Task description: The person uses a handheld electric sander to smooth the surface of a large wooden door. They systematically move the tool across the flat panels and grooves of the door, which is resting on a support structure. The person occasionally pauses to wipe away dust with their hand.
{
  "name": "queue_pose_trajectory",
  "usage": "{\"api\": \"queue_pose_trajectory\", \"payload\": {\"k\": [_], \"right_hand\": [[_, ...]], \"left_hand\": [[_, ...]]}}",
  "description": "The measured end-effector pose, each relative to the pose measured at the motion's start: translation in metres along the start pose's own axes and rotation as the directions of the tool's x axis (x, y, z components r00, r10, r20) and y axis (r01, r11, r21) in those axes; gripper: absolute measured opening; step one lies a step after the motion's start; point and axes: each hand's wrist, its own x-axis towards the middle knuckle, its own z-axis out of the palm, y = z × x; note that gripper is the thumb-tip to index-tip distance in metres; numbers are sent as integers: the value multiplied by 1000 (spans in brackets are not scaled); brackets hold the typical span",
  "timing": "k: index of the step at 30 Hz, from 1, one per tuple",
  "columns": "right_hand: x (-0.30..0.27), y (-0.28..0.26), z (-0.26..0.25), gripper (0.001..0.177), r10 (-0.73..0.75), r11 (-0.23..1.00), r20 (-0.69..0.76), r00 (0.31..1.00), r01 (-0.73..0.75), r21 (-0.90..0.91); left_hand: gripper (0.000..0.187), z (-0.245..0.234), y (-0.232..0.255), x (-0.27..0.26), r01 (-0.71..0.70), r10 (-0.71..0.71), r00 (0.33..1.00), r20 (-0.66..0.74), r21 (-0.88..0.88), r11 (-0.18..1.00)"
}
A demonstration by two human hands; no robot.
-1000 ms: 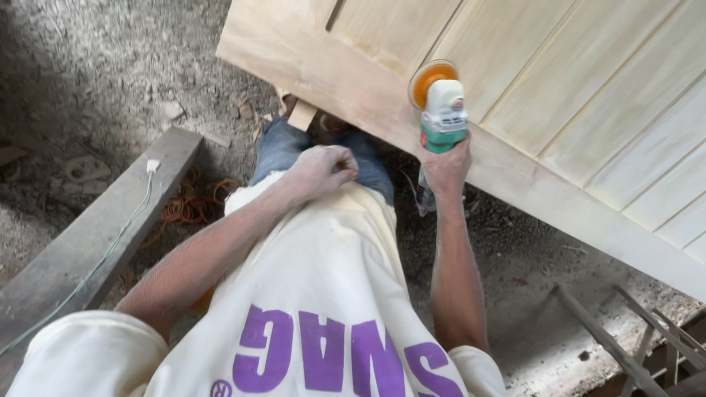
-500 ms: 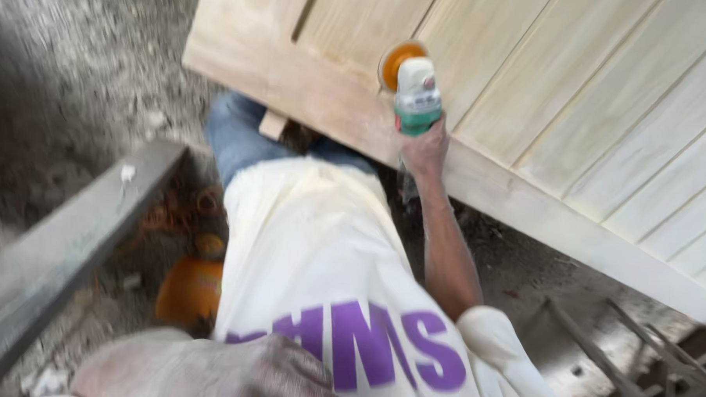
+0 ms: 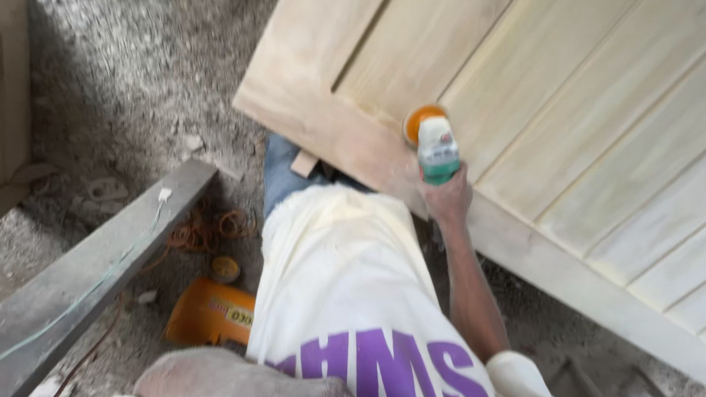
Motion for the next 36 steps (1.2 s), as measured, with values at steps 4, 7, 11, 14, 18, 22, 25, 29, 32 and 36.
{"api": "queue_pose_trajectory", "payload": {"k": [4,7,11,14,18,22,25,29,32,36], "right_hand": [[7,-8,11,68,33,998,3,999,-33,-57],[4,-20,0,69,9,993,3,1000,-9,-119],[18,-28,-1,73,-116,990,14,993,117,-80],[18,-24,-12,72,-152,979,65,986,159,-128],[17,-30,-12,58,-179,977,86,980,187,-103],[14,-36,-7,58,-119,986,139,983,133,-99],[16,-39,1,56,-149,979,143,979,166,-117],[23,-56,10,60,-179,974,196,964,201,-100],[33,-75,22,62,-218,959,223,950,251,-132],[40,-101,41,62,-270,939,252,929,311,-143]], "left_hand": [[23,36,-14,-25,120,-122,992,-23,-71,990],[25,62,-76,-8,271,-272,962,4,-98,958],[47,116,-184,26,563,-572,820,29,-216,797],[73,167,-223,41,583,-614,789,23,-341,737],[89,189,-242,65,659,-669,733,126,-380,650],[95,191,-246,66,599,-624,776,92,-419,683],[94,185,-247,67,668,-675,727,126,-357,653],[94,166,-242,67,671,-696,713,82,-367,644],[93,143,-241,63,634,-692,722,2,-402,660],[90,114,-248,56,589,-674,735,-77,-421,690]]}}
